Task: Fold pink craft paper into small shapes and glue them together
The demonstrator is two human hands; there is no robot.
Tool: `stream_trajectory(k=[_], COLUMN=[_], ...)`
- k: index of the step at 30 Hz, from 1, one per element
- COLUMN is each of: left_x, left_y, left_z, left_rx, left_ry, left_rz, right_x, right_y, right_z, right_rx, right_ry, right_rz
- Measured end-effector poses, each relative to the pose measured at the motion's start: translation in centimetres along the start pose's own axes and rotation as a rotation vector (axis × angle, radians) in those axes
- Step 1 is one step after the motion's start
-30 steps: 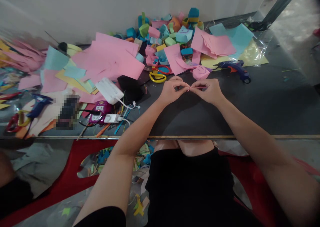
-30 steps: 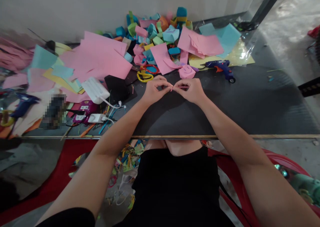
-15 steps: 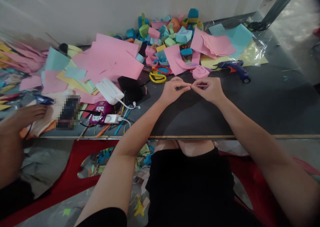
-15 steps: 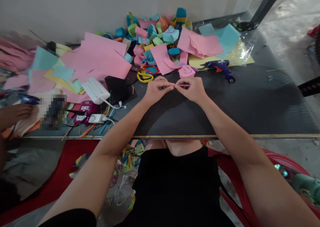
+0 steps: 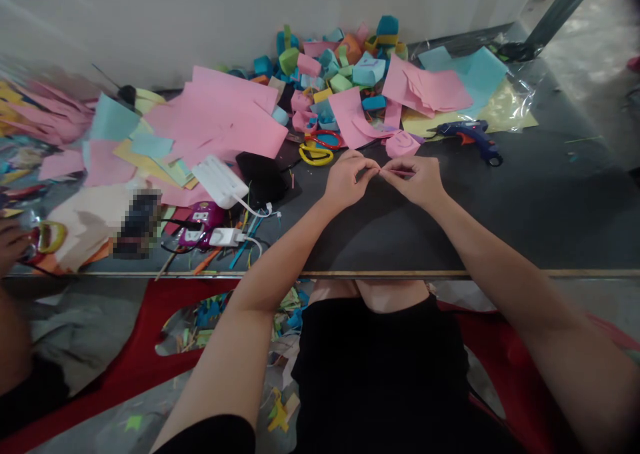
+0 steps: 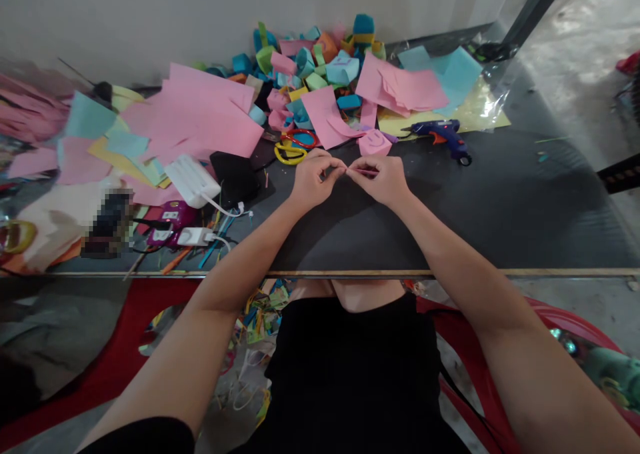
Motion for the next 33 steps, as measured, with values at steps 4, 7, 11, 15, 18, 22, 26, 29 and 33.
stream_trajectory(k=[4, 7, 11, 15, 18, 22, 26, 29, 33], left_x=[0.5, 0.6, 0.1, 0.0, 0.3, 1.3, 1.5, 1.1, 1.2], left_y=[-0.3, -0.4, -0.5, -0.4, -0.4, -0.3, -0.3, -0.3, -0.4], left_z=[0.3, 0.6, 0.6, 0.5, 0.4, 0.7, 0.5, -0.2, -0.4], left_rx=[-0.014, -0.03, -0.053, -0.045, -0.033, -0.011, -0.026, -0.086, -0.12], left_ry=[0.031, 0.065, 0.084, 0.068, 0.014, -0.02, 0.038, 0.056, 0.031], left_rz=[-0.016, -0.038, -0.042, -0.027, -0.006, -0.031, -0.073, -0.092, -0.093], right_x=[0.3, 0.5, 0.5, 0.3, 0.3, 0.3, 0.2, 0.1, 0.2], right_y=[-0.1, -0.1, -0.1, -0.2, -0.1, 0.2, 0.3, 0.5, 0.5], right_z=[0.0, 0.0, 0.0, 0.0, 0.0, 0.1, 0.1, -0.4, -0.7], right_rx=[-0.003, -0.002, -0.003, 0.007, 0.022, 0.05, 0.043, -0.016, -0.053], right_ry=[-0.077, -0.145, -0.205, -0.218, -0.192, -0.199, -0.186, -0.168, -0.178], right_rz=[-0.015, -0.026, -0.024, -0.017, -0.024, -0.049, -0.05, -0.05, -0.066])
Point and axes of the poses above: each hand's wrist, its own y-axis towards the middle knuckle, its own z-axis out of the palm, x = y × z, the point moved 9 cm from there along y, towards the middle knuckle, and after that the axes turned 5 degrees about -x, right-handed, at the moved point
